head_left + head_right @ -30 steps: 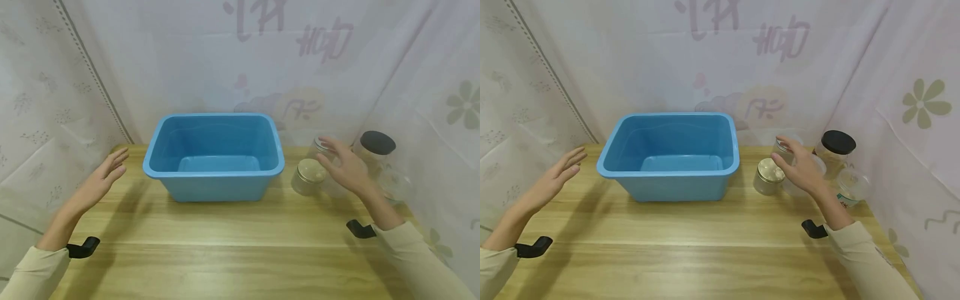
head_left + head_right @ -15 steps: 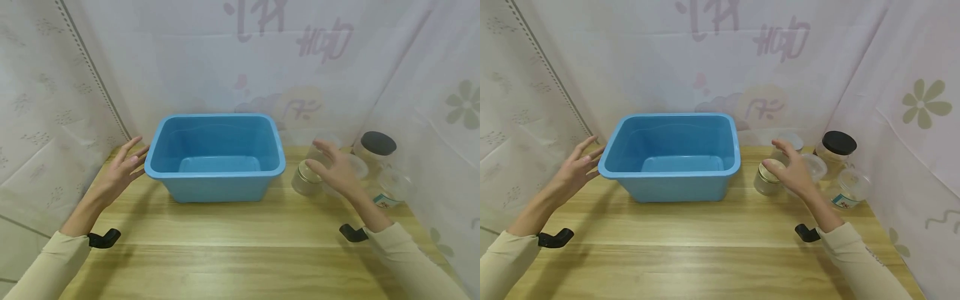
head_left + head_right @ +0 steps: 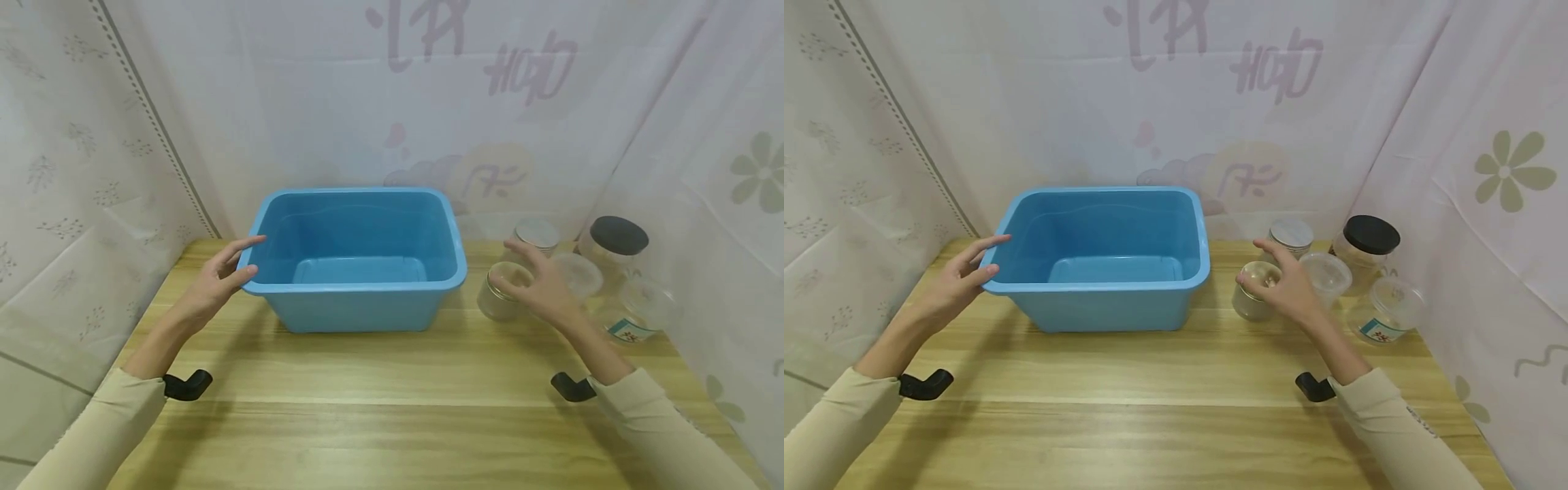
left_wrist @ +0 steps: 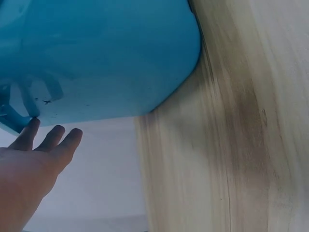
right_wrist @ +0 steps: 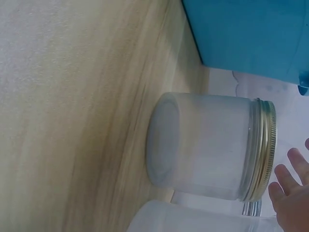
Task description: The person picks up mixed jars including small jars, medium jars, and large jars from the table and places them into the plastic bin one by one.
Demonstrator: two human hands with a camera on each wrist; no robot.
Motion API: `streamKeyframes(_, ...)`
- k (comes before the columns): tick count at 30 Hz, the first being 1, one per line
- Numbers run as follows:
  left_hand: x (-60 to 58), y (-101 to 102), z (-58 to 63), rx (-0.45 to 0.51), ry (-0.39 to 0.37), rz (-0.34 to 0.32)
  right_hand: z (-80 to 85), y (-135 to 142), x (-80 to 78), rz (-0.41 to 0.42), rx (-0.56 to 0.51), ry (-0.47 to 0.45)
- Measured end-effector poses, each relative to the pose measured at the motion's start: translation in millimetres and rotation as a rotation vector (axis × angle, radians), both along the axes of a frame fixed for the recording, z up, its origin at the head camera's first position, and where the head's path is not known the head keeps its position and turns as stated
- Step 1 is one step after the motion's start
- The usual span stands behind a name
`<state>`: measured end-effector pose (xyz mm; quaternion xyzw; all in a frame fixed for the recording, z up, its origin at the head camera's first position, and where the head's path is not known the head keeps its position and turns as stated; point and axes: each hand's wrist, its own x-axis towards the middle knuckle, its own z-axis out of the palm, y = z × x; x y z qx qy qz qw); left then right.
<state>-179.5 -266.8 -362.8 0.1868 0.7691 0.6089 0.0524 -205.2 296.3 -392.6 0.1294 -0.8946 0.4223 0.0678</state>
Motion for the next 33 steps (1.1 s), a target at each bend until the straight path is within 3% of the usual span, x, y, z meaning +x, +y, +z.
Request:
streamKeyframes(13, 0.2, 4, -2.3, 0.034, -0.013, 0.016, -15.9, -4, -1.1, 0.024, -0.041, 0.113)
streamKeyframes(33, -1.5, 3, -5.3, 0.087, 0.003, -0.021, -33.3, -9, -7.3, -0.069, -0.013, 0.209)
